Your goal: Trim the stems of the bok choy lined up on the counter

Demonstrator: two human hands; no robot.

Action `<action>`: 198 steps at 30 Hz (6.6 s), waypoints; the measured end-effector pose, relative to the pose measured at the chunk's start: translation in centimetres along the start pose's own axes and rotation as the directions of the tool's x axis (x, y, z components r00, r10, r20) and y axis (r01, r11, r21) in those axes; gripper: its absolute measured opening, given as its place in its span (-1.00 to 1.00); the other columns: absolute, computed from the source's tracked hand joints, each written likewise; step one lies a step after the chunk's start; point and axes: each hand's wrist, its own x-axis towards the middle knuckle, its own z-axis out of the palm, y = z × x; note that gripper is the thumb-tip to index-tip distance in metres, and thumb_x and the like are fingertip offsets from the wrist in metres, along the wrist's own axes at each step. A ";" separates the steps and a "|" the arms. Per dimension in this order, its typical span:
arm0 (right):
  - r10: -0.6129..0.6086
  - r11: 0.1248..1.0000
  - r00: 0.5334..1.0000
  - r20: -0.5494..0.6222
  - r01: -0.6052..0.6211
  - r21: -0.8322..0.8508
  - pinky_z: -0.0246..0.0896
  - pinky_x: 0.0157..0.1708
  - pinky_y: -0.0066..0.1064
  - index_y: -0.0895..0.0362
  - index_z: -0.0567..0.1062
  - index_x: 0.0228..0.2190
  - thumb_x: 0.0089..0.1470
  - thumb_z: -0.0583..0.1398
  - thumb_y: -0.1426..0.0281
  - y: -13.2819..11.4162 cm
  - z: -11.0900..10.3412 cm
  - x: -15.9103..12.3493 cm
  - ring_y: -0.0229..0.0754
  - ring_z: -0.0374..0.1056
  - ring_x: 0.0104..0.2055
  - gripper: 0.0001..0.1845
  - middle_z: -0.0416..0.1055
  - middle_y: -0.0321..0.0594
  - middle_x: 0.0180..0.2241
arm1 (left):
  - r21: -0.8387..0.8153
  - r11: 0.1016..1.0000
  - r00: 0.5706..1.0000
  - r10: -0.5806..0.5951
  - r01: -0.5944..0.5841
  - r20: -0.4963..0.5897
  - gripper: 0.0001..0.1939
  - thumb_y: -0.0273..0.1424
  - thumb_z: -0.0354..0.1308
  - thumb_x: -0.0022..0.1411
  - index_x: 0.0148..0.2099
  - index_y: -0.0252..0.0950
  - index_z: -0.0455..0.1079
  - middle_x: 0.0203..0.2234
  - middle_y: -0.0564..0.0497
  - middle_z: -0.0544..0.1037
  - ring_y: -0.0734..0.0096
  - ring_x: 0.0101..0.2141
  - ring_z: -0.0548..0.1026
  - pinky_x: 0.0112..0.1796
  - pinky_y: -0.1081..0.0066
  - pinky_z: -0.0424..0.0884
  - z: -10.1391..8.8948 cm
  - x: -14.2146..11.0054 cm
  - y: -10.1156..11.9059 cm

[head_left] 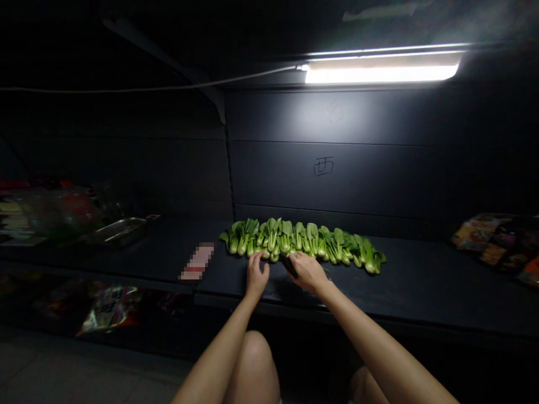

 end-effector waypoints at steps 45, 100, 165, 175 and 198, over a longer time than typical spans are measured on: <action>-0.046 0.999 0.999 -0.013 0.046 -0.003 0.16 -0.12 -0.40 0.17 0.39 -0.17 0.17 0.06 0.32 -2.4 -0.3 1.3 -0.07 0.29 -0.01 -0.76 0.43 -0.02 -0.17 | 0.496 0.868 0.985 -0.107 0.026 0.135 -0.45 -0.42 0.01 0.17 0.22 -0.37 0.18 0.24 -0.27 0.18 0.03 0.24 0.13 0.19 0.08 0.15 -3.2 1.4 -2.7; 0.204 0.979 0.978 -0.032 -0.205 -0.008 0.17 -0.16 -0.40 0.21 0.38 -0.13 0.18 0.04 0.38 3.9 0.0 -2.7 -0.07 0.28 -0.03 -0.74 0.41 0.02 -0.12 | 0.483 0.824 0.924 0.116 -0.294 0.365 -0.46 -0.37 -0.03 0.25 0.26 -0.32 0.15 0.27 -0.18 0.17 0.15 0.28 0.07 0.24 0.03 -0.01 -3.6 1.8 -1.2; 0.433 0.901 0.901 -0.037 -0.434 -0.016 0.15 -0.11 -0.41 0.19 0.39 -0.09 0.21 0.00 0.36 11.4 -0.6 -10.0 -0.10 0.28 0.00 -0.70 0.44 -0.02 -0.12 | 0.443 0.756 0.800 0.172 -0.482 0.575 -0.47 -0.26 -0.07 0.29 0.27 -0.25 0.16 0.30 -0.11 0.11 0.11 0.31 -0.06 0.24 -0.14 -0.21 4.1 -0.5 5.7; 0.439 0.898 0.896 -0.070 -0.440 -0.005 0.17 -0.10 -0.41 0.20 0.40 -0.11 0.19 0.02 0.38 12.1 -0.5 -10.8 -0.10 0.28 -0.02 -0.71 0.43 -0.02 -0.10 | 0.458 0.741 0.801 0.176 -0.491 0.572 -0.48 -0.26 -0.07 0.29 0.27 -0.24 0.16 0.29 -0.09 0.12 0.13 0.31 -0.05 0.24 -0.12 -0.20 4.0 -0.5 5.8; 0.482 0.875 0.872 -0.081 -0.485 -0.012 0.18 -0.15 -0.38 0.20 0.40 -0.12 0.27 -0.05 0.27 13.1 -0.8 -11.5 -0.08 0.31 -0.04 -0.65 0.45 -0.01 -0.12 | 0.463 0.738 0.803 0.176 -0.491 0.570 -0.48 -0.27 -0.06 0.28 0.27 -0.23 0.17 0.29 -0.10 0.14 0.11 0.31 -0.03 0.24 -0.14 -0.18 4.0 -0.4 6.0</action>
